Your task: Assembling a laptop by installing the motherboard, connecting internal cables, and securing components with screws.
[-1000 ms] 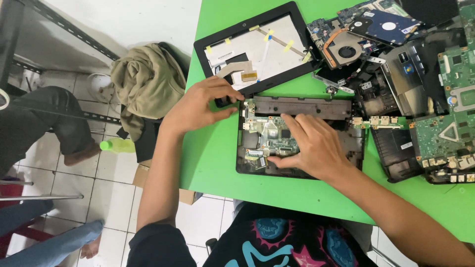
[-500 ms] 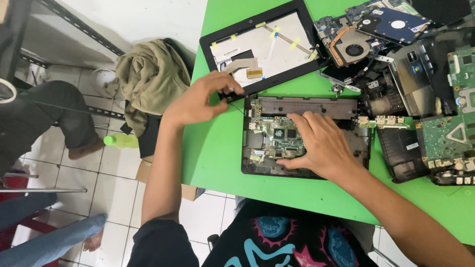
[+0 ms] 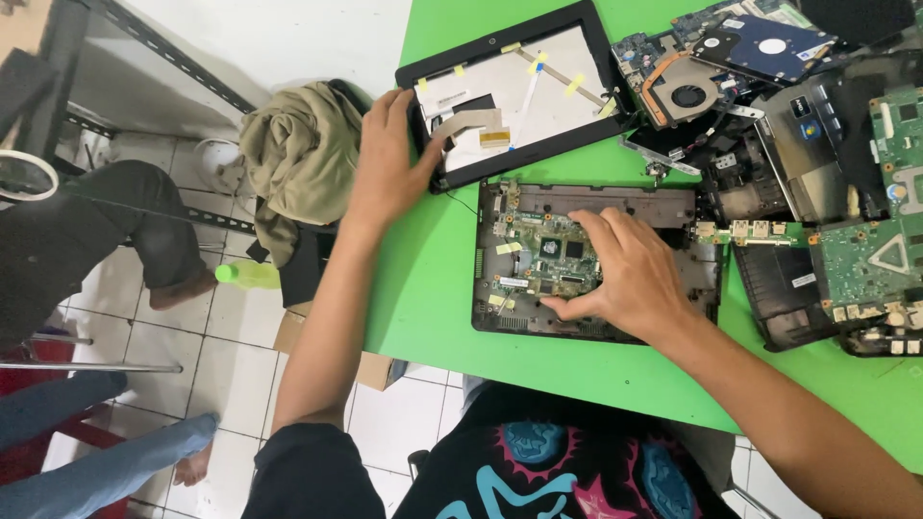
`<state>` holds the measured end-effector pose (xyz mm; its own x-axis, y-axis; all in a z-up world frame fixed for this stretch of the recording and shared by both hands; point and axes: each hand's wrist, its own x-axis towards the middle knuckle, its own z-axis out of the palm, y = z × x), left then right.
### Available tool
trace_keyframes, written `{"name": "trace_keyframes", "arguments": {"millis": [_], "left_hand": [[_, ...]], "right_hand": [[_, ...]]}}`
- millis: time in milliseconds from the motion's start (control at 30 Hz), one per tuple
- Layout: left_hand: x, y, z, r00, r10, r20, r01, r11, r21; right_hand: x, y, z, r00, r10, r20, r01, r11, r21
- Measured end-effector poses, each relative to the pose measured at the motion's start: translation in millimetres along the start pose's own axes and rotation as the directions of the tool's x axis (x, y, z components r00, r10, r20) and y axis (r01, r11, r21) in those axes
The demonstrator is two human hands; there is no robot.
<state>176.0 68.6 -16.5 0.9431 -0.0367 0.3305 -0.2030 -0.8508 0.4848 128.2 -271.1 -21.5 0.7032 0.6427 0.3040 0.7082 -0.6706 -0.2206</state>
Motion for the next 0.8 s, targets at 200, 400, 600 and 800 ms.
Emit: {"name": "trace_keyframes", "arguments": {"millis": [200,400,600,800], "left_hand": [[41.2,-9.9,17.3,0.946,-0.323,0.032,0.322,0.946,0.028],[72.2,-9.7,-13.8,0.789,-0.565,0.241,0.614,0.72,-0.323],[75.5,-19.8,2.5,0.961,-0.267,-0.066,0.111,0.596,-0.795],[75.3,19.5,-8.0,0.944,-0.122,-0.306,-0.239,0.385,-0.891]], "right_hand": [[-0.2,3.5,-5.5,0.987,0.099,-0.129,-0.054,0.948,0.315],[-3.0,9.2,-6.2,0.978,0.062,-0.199,0.036,0.89,0.455],[-4.1,8.9,4.8,0.982,-0.121,-0.147,0.171,0.9,0.402],[0.9,-4.9,5.5,0.976,-0.212,0.049,0.185,0.928,0.324]]}}
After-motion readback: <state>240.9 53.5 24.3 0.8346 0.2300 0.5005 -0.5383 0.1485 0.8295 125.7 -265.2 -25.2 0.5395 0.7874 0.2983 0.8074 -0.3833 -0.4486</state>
